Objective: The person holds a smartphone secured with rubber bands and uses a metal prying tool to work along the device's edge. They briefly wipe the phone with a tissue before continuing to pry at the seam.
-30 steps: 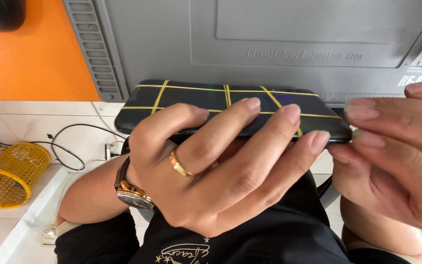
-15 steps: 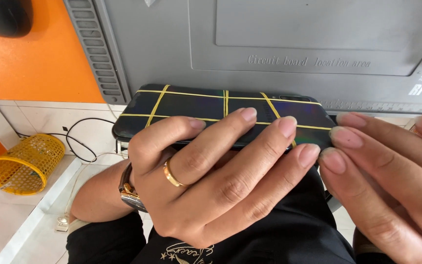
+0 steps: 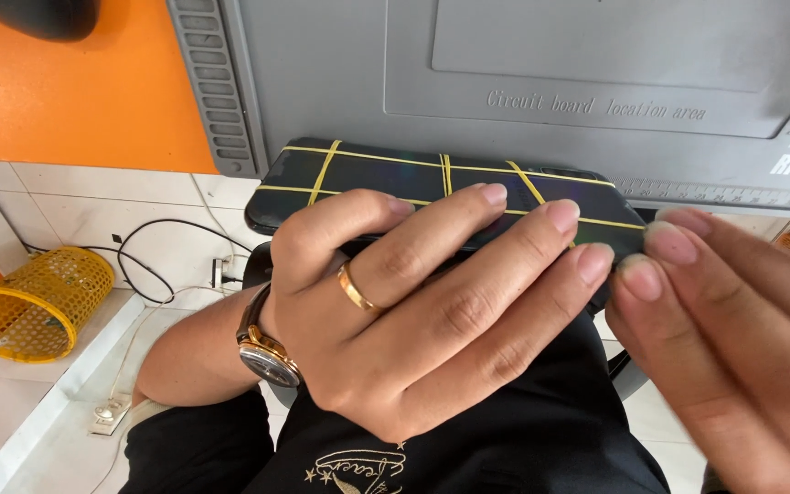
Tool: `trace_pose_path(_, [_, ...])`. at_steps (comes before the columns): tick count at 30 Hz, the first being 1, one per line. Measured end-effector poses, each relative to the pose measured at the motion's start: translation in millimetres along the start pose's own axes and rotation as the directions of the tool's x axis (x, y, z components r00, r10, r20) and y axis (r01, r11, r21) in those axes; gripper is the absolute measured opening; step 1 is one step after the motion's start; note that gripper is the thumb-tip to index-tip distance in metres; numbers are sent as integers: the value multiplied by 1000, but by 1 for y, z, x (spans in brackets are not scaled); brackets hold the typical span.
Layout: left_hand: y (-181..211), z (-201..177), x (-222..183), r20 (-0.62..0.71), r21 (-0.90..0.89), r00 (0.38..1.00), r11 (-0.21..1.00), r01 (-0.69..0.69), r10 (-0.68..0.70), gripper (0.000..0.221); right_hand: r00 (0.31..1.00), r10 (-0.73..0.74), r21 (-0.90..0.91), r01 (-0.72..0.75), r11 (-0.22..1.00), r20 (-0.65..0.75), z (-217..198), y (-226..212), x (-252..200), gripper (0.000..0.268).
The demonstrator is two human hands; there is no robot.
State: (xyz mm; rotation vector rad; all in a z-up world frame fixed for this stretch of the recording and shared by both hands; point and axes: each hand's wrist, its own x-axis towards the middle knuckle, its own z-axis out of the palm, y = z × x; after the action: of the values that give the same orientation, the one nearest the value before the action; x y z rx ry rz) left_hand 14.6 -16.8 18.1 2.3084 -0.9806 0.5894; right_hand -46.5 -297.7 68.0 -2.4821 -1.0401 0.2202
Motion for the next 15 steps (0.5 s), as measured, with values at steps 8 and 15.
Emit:
trace_pose_path(8, [6,4,-3,-65,17,997,999,48,-47,15,988,123,126,-110,986,-98,20,13,9,9])
trace_pose_path(15, [1,2,-2,-60,11,998,999,30,-30,14,973,198,163,-178,970,-115,28,11,5,5])
